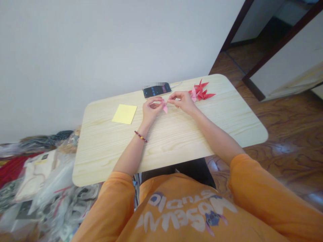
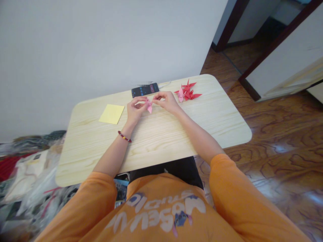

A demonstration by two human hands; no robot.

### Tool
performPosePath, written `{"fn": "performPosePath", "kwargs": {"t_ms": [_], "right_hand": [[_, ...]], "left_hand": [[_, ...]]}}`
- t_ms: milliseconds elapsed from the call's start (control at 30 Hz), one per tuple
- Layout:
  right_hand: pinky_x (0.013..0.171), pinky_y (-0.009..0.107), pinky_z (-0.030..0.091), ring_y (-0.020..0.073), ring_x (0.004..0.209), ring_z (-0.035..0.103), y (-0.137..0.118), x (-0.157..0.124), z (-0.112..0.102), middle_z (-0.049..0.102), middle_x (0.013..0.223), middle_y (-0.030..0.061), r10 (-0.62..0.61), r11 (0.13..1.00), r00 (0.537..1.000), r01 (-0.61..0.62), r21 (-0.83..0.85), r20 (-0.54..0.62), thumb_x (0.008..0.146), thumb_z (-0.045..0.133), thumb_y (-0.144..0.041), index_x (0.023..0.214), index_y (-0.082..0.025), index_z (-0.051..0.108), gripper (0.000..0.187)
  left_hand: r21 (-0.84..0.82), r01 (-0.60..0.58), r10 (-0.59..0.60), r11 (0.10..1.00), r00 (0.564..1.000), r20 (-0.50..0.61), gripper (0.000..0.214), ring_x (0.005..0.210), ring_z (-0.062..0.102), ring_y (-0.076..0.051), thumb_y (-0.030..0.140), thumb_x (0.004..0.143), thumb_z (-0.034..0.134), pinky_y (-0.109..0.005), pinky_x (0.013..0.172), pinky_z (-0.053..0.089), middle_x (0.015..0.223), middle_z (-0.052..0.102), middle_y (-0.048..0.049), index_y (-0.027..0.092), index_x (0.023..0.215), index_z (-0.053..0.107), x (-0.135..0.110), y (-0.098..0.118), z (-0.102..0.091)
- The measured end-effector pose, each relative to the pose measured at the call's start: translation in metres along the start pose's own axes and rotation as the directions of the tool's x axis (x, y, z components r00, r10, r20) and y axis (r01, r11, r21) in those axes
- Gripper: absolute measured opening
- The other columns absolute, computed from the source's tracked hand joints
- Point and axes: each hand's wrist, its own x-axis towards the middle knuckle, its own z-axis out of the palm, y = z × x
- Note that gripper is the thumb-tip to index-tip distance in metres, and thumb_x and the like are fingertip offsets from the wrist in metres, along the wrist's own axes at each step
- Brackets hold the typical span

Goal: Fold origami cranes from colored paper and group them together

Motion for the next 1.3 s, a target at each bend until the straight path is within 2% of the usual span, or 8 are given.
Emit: {"fn": "performPosePath", "kwargs": {"t_ms": [300,433,567,833,967,1067,1200,1300], "right_hand": [[0.041,0.022,0.031,0.0065,0.047,0.042,-0.007,-0.003,0.002,0.06,0.065,0.0007,0.052,0.999,0.997,-0.052,0.003,-0.061,0.074,0.065,-0.042,0.073,-0.016,0.068,0.027],[0.044,0.022,0.033,0.0089,0.054,0.047,-0.011,-0.005,0.003,0.061,0.066,0.0016,0.018,0.998,0.997,-0.022,-0.057,-0.069,0.067,0.073,-0.036,0.072,-0.015,0.067,0.022],[0.045,0.022,0.033,0.0078,0.051,0.045,-0.006,-0.003,0.003,0.06,0.063,-0.0003,0.024,0.996,0.998,-0.029,-0.089,-0.056,0.069,0.07,-0.031,0.071,-0.016,0.065,0.016],[0.044,0.022,0.032,0.0066,0.044,0.042,-0.006,-0.003,0.003,0.058,0.057,-0.002,0.035,0.995,0.998,-0.041,-0.094,-0.056,0.073,0.067,-0.034,0.075,-0.016,0.067,0.018],[0.043,0.022,0.031,0.006,0.042,0.041,-0.005,-0.002,0.003,0.058,0.057,-0.0021,0.044,0.995,0.996,-0.052,-0.087,-0.083,0.072,0.068,-0.033,0.073,-0.016,0.067,0.017],[0.041,0.021,0.031,0.006,0.043,0.041,-0.002,0.0,0.002,0.058,0.057,-0.0014,0.075,0.997,0.993,-0.077,-0.02,-0.088,0.07,0.07,-0.038,0.071,-0.015,0.065,0.023],[0.039,0.018,0.032,0.007,0.051,0.048,-0.001,0.002,0.002,0.062,0.067,0.0013,0.164,0.974,0.976,-0.137,0.183,-0.145,0.071,0.068,-0.049,0.074,-0.016,0.062,0.034],[0.038,0.016,0.032,0.0065,0.053,0.051,-0.001,0.002,0.002,0.063,0.071,0.0001,0.263,0.931,0.957,-0.218,0.291,-0.124,0.065,0.074,-0.046,0.08,-0.017,0.061,0.035]], "left_hand": [[0.003,0.04,-0.04,0.999,0.999,-0.022,0.02,0.083,0.065,-0.016,0.034,0.065,0.076,-0.028,0.068,0.054,0.095,0.067,-0.0085,0.017,0.071,0.068,0.001,-0.001,-0.002],[-0.004,0.03,-0.03,1.0,1.0,-0.004,0.022,0.08,0.065,-0.015,0.035,0.064,0.077,-0.029,0.067,0.054,0.094,0.067,-0.0088,0.016,0.071,0.068,0.001,-0.003,-0.001],[-0.032,0.036,-0.035,0.999,0.999,0.014,0.023,0.078,0.065,-0.015,0.036,0.061,0.079,-0.029,0.067,0.055,0.092,0.068,-0.0083,0.017,0.07,0.069,0.0,-0.002,-0.001],[-0.016,0.096,-0.097,0.995,0.994,-0.054,0.021,0.091,0.065,-0.019,0.035,0.063,0.078,-0.031,0.071,0.054,0.099,0.069,-0.0087,0.017,0.072,0.07,0.002,-0.003,-0.003],[-0.079,0.13,-0.133,0.988,0.99,-0.038,0.021,0.095,0.065,-0.02,0.035,0.063,0.077,-0.032,0.075,0.054,0.098,0.07,-0.0078,0.018,0.074,0.071,0.003,-0.011,-0.005],[-0.133,0.195,-0.198,0.972,0.98,-0.008,0.026,0.085,0.067,-0.019,0.038,0.063,0.077,-0.033,0.075,0.055,0.094,0.071,-0.0066,0.019,0.079,0.071,0.004,-0.015,-0.005],[-0.169,0.285,-0.28,0.943,0.958,0.057,0.03,0.077,0.067,-0.017,0.041,0.062,0.078,-0.032,0.073,0.055,0.087,0.073,-0.006,0.018,0.08,0.071,0.004,-0.013,-0.005],[-0.18,0.316,-0.296,0.932,0.947,0.127,0.031,0.077,0.067,-0.016,0.041,0.061,0.079,-0.031,0.074,0.055,0.089,0.073,-0.0059,0.018,0.081,0.072,0.004,-0.012,-0.005]]}}
